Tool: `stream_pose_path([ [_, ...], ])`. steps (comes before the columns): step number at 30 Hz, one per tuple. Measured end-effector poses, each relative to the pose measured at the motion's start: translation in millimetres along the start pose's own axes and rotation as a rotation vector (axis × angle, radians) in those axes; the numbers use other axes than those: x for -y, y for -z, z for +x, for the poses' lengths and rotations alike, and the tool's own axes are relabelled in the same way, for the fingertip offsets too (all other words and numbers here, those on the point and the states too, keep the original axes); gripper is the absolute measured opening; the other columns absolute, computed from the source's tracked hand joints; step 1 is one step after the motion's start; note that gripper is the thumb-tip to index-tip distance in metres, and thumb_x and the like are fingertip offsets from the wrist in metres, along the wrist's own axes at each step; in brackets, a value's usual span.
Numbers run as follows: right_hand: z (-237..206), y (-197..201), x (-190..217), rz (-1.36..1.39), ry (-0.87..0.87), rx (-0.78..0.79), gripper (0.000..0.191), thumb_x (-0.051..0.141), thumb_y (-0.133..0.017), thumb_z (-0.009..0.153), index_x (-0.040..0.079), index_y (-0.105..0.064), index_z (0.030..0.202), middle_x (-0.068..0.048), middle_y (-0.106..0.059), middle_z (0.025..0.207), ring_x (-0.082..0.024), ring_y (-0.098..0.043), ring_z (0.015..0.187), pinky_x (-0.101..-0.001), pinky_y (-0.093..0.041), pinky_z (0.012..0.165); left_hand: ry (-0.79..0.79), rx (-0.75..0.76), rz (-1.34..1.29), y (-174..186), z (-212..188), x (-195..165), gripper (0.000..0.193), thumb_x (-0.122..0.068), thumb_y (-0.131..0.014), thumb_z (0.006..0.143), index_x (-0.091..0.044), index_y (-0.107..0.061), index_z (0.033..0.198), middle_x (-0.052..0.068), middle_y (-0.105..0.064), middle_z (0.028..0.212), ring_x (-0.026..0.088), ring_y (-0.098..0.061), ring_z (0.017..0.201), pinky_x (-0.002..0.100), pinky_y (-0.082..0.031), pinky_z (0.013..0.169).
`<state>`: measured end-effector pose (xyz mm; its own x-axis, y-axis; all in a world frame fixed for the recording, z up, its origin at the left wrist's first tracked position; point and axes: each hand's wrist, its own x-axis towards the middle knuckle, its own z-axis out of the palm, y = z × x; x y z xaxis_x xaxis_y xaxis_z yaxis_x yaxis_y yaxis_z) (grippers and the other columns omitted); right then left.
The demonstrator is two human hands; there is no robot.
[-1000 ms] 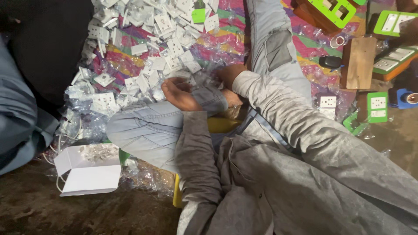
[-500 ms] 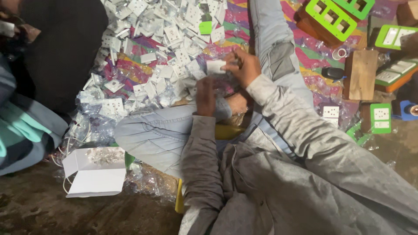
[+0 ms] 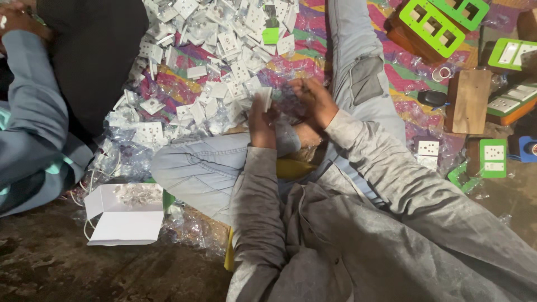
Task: The person sits on the floor among piles of white electrical switch and socket plates, picks up individual plates, attaches screws to them by hand, and places the finished plates back onto the pile. A second person nearby performs similar assembly work.
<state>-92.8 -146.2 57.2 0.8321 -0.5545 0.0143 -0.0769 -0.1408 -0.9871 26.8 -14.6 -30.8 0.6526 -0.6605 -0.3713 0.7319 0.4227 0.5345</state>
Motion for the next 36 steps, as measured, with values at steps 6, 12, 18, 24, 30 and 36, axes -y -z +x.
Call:
stream_pose_path([
  [6,-7.4,-1.2,12.4,0.355,-0.283,0.2,0.044,0.006,-0.058,0.105,0.006,-0.053,0.149,-0.01,-0.069,0.114,-0.014,-0.065,0.102,-0.03,-0.053,0.086,-0.27,0.02,0.473,-18.7,-14.6,-10.0,0.036,-0.02,-0.073,0.098,0.0,-0.063,0.126,0.008,-0.066,0.114,0.017,-0.06,0.1,0.031,-0.049,0.085],
  [12,-9.9,2.9,2.2,-0.132,0.045,0.096,0.041,0.003,-0.059,0.105,0.002,-0.056,0.146,-0.013,-0.071,0.13,-0.018,-0.067,0.116,-0.033,-0.055,0.1,-0.692,-0.051,1.058,-10.5,-20.0,2.7,0.03,-0.02,-0.072,0.101,-0.003,-0.06,0.122,0.011,-0.066,0.116,0.024,-0.067,0.105,0.036,-0.055,0.092],
  [18,-7.0,8.5,-40.1,-0.376,-0.032,0.006,0.045,0.026,-0.073,0.1,0.001,-0.058,0.134,-0.017,-0.07,0.117,-0.025,-0.068,0.107,-0.0376,-0.053,0.094,-0.805,0.142,1.063,-28.6,-4.9,28.3,0.054,-0.011,-0.069,0.091,-0.003,-0.046,0.139,0.017,-0.054,0.133,0.029,-0.056,0.124,0.038,-0.052,0.101],
  [24,0.7,18.9,-54.9,-0.069,-0.032,-0.019,0.017,0.005,-0.072,0.11,0.001,-0.058,0.12,-0.004,-0.061,0.109,-0.011,-0.059,0.099,-0.0255,-0.049,0.085,-0.666,0.224,0.942,-38.0,-33.6,17.4,0.082,-0.009,-0.075,0.074,-0.002,-0.038,0.147,0.018,-0.046,0.142,0.028,-0.049,0.132,0.035,-0.047,0.103],
  [30,-1.9,24.5,-37.3,0.047,-0.05,0.033,0.021,-0.003,-0.069,0.106,0.003,-0.06,0.124,-0.002,-0.064,0.115,-0.01,-0.059,0.104,-0.0255,-0.049,0.093,-0.78,0.059,0.683,-45.8,-11.6,32.4,0.037,-0.015,-0.071,0.103,-0.002,-0.052,0.132,0.012,-0.052,0.134,0.024,-0.05,0.131,0.036,-0.042,0.12],
  [36,-10.8,-0.8,-6.3,-0.213,0.216,0.165,0.032,-0.004,-0.073,0.109,0.0,-0.058,0.137,-0.006,-0.062,0.122,-0.014,-0.059,0.116,-0.0281,-0.048,0.104,-0.158,-0.244,0.451,-40.4,-1.6,35.6,0.052,-0.049,-0.049,0.103,-0.001,-0.066,0.116,0.014,-0.072,0.094,0.022,-0.07,0.058,0.033,-0.058,0.049],
])
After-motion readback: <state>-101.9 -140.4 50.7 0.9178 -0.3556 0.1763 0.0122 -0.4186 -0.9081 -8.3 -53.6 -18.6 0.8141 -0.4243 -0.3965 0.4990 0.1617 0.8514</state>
